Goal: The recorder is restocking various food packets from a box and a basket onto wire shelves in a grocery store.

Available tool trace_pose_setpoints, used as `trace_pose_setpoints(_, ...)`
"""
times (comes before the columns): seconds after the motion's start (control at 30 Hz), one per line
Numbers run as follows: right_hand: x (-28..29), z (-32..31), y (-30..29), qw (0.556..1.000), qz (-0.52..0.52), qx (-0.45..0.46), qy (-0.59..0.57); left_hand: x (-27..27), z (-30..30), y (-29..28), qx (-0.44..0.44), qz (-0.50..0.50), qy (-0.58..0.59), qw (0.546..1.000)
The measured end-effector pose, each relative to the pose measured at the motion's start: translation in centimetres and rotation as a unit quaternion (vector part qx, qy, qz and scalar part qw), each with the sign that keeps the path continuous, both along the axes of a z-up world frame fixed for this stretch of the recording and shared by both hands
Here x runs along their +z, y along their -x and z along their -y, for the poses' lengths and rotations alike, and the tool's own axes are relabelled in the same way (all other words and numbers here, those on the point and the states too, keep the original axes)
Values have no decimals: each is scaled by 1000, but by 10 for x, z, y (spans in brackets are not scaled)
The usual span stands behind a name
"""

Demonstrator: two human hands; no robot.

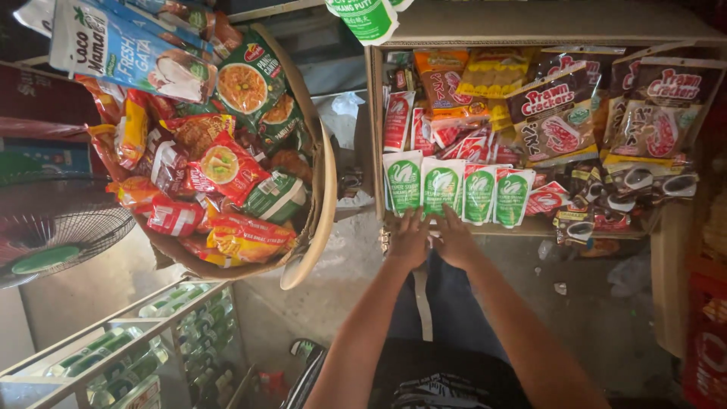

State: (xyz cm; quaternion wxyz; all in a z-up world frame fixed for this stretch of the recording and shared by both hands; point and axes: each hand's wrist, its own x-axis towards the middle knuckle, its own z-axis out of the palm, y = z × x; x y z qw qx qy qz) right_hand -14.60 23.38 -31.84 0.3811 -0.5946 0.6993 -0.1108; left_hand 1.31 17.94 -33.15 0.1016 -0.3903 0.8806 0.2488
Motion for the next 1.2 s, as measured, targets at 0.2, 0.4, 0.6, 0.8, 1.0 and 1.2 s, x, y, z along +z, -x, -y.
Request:
trace_pose_setpoints(0.2,-16,-6,10,989,123,-39,75,46,16,18,118,-66,-117,984)
trace_pose_setpoints(0.4,45,36,23,976,159,-64,135,117,48,52,183,-45,-133,973)
trace_pose_setpoints(0.6,118,103,38,960,152,-49,228,117,95,61,190,-259,51,946)
trace_pose_setpoints(0.8,187,167,18,947,178,-86,255,193,149,53,219,-352,124,901)
trace_pose_setpoints(1.0,250,231,1,897,301,-133,296,251,212,45,239,-433,137,858)
trace_pose_setpoints(1.2,245,299,24,872,136,-140,449,335,254,38,209,-536,131,807)
